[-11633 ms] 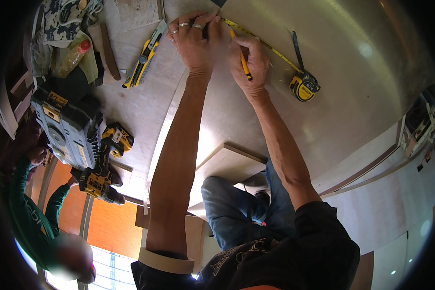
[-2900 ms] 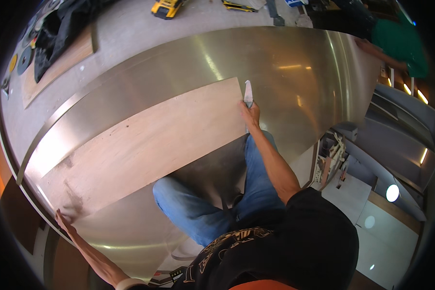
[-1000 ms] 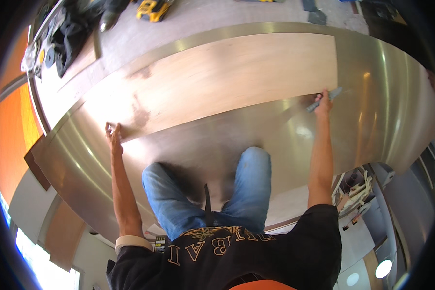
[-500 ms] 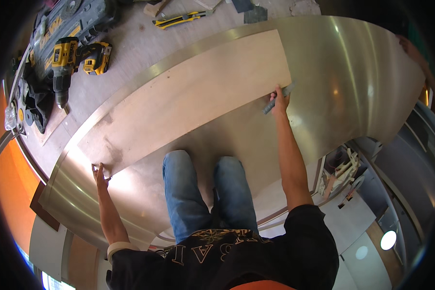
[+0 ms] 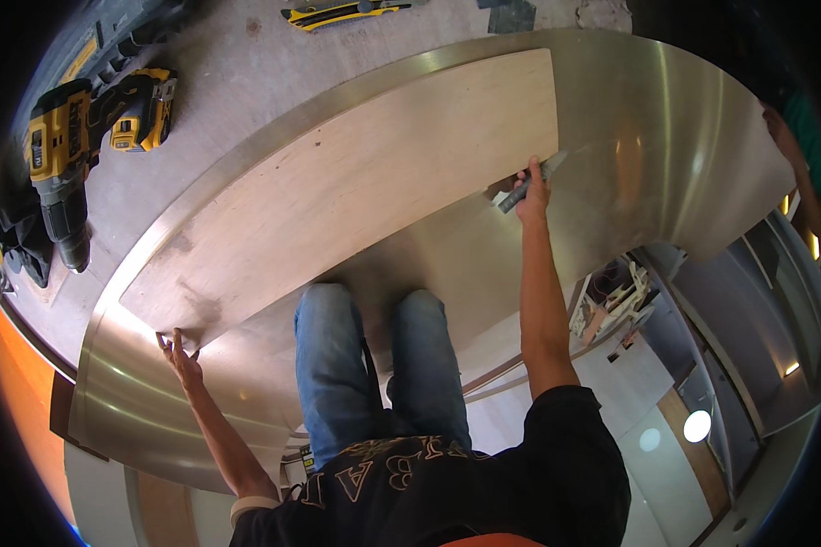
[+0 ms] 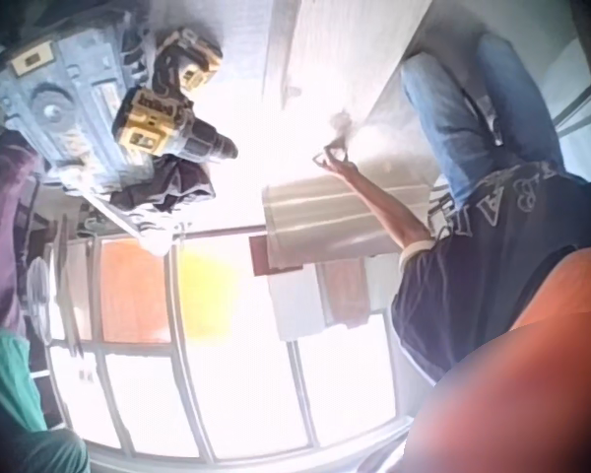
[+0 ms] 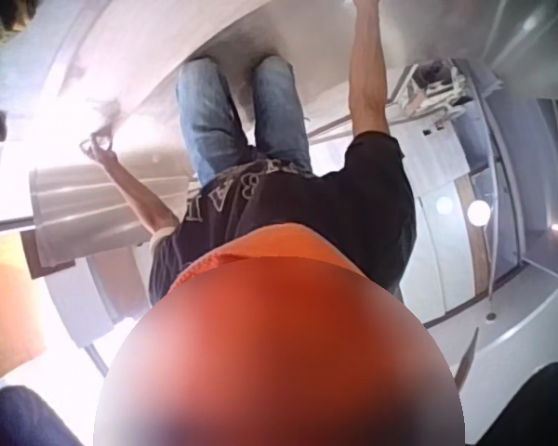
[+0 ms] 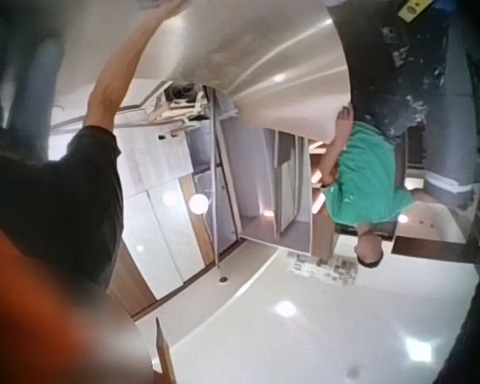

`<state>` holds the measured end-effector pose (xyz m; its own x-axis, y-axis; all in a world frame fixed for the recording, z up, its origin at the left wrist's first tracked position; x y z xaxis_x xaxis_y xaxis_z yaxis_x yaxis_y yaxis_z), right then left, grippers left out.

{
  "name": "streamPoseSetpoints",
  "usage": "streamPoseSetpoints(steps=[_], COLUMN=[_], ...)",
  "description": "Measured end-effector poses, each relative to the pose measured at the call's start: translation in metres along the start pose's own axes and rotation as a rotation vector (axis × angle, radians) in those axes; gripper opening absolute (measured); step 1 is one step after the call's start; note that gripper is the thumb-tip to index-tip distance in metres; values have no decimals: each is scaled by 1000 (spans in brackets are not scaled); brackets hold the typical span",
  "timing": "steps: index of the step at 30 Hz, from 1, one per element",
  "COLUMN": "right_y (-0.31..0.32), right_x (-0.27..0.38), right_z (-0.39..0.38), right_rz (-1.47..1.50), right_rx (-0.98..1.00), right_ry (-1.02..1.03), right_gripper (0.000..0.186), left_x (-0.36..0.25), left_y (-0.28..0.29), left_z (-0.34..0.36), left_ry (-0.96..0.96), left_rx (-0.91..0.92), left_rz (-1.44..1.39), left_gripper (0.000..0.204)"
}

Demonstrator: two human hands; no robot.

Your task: The person kneels on the floor and uses a utility knife to trim a wooden template placed on a curved stainless steel countertop. They then use a tape measure and pencil to mark measurements on the template and continue trimming along the marked lines.

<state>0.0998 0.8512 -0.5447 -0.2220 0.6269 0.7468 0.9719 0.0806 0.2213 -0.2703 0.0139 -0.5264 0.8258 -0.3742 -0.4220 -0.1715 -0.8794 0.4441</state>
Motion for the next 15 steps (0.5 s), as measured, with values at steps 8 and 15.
streamPoseSetpoints(steps=[8,15], right_y=[3,4], right_x=[3,5], right_z=[0,-4], right_rz=[-12,-6], right_rx=[-30,14], right_ry=[-15,3], right_gripper=[32,30], left_x=[1,1], left_y=[0,5], left_z=[2,-3], left_ry=[-8,-9], left_rx=[-26,-54], left_rz=[-2,-13], left_gripper=[83,82])
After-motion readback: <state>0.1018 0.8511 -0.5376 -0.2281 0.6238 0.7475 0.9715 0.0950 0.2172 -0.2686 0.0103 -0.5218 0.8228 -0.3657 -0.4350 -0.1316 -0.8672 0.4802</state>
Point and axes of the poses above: each hand's wrist, its own z-axis towards the middle knuckle, its own y-axis out of the back of the hand, x = y × z, the point moved 7 cm from there along z, towards the middle knuckle, and after that the axes turned 4 degrees about x, right-handed, at the moved point
